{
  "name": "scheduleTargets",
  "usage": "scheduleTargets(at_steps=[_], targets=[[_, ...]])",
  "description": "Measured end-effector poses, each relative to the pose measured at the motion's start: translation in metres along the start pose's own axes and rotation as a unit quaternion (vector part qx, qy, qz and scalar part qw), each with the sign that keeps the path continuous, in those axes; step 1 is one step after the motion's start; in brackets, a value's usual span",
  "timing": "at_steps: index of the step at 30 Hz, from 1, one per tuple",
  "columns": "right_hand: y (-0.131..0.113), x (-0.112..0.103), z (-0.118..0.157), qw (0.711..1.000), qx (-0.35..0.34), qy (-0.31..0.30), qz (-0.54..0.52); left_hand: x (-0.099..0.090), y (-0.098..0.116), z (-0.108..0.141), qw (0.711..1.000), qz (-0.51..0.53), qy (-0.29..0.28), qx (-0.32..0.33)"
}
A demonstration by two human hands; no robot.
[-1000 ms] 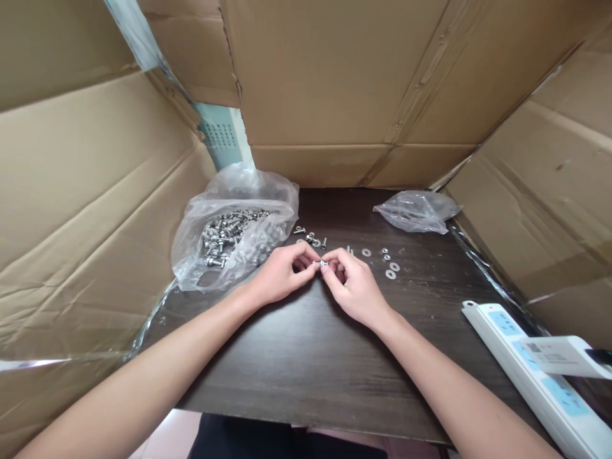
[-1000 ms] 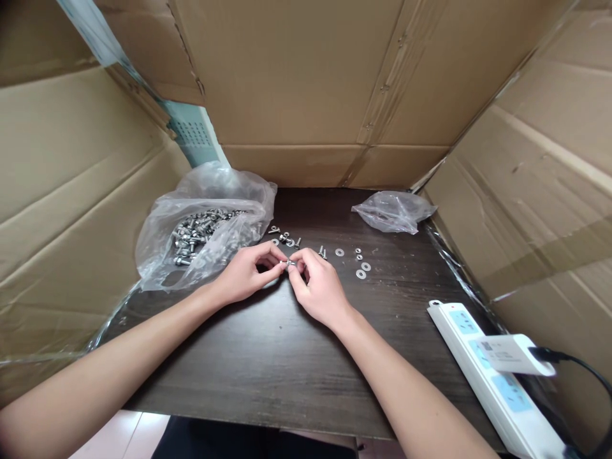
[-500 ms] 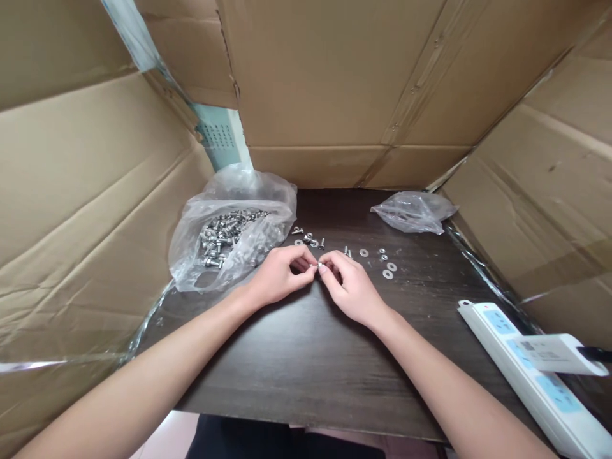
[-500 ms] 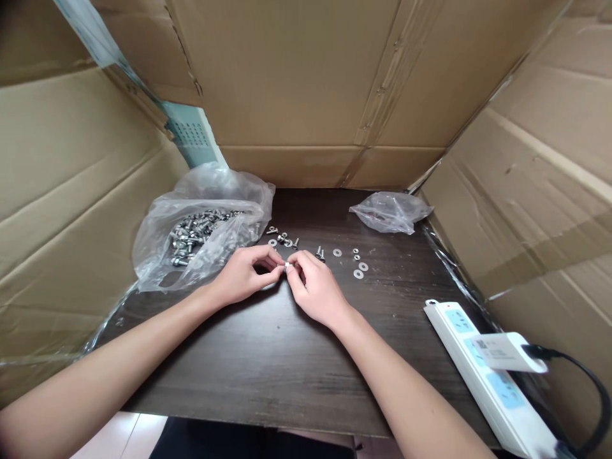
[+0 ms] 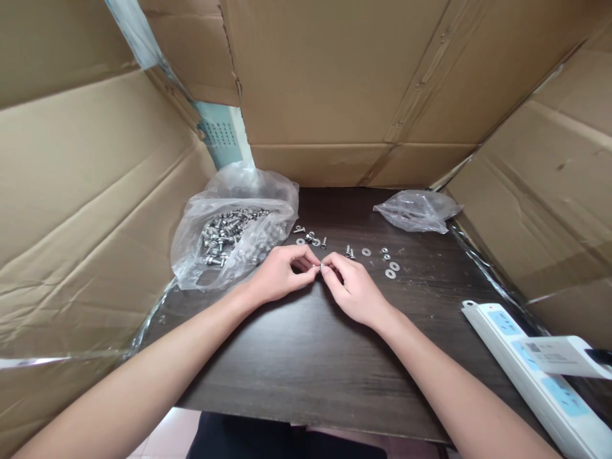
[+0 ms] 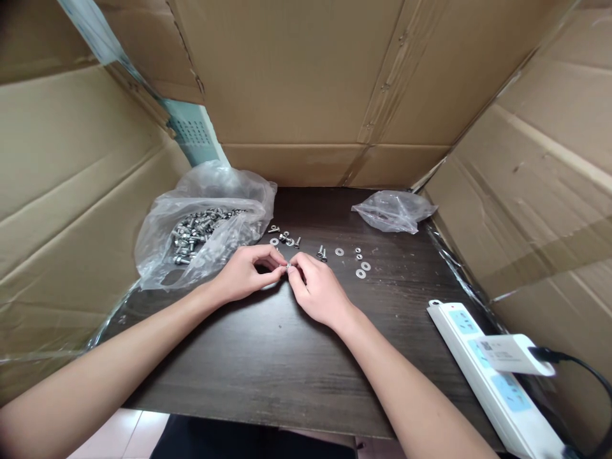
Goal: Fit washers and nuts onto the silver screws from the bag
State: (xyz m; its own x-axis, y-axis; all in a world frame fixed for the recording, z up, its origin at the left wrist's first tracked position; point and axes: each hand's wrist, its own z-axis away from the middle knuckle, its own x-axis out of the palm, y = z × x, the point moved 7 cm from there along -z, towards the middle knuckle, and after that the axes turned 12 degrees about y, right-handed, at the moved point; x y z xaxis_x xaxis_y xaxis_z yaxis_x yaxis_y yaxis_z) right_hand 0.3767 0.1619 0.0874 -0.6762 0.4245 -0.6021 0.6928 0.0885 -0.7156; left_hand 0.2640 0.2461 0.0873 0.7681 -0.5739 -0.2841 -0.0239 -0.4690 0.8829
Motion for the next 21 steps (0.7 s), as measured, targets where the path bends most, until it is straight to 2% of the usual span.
scheduleTargets(at_steps=[12, 21], targets=[[0.0028, 0.0006, 0.0017, 1.000, 0.012, -0.008, 0.001, -0.0010, 0.0033, 0.0005, 1.000, -0.004, 0.006, 0.011], [0.0058, 0.0035, 0.0013, 0.999, 0.027, -0.028, 0.008, -0.0012, 0.0083, 0.0011, 0.997, -0.045, 0.010, 0.060]])
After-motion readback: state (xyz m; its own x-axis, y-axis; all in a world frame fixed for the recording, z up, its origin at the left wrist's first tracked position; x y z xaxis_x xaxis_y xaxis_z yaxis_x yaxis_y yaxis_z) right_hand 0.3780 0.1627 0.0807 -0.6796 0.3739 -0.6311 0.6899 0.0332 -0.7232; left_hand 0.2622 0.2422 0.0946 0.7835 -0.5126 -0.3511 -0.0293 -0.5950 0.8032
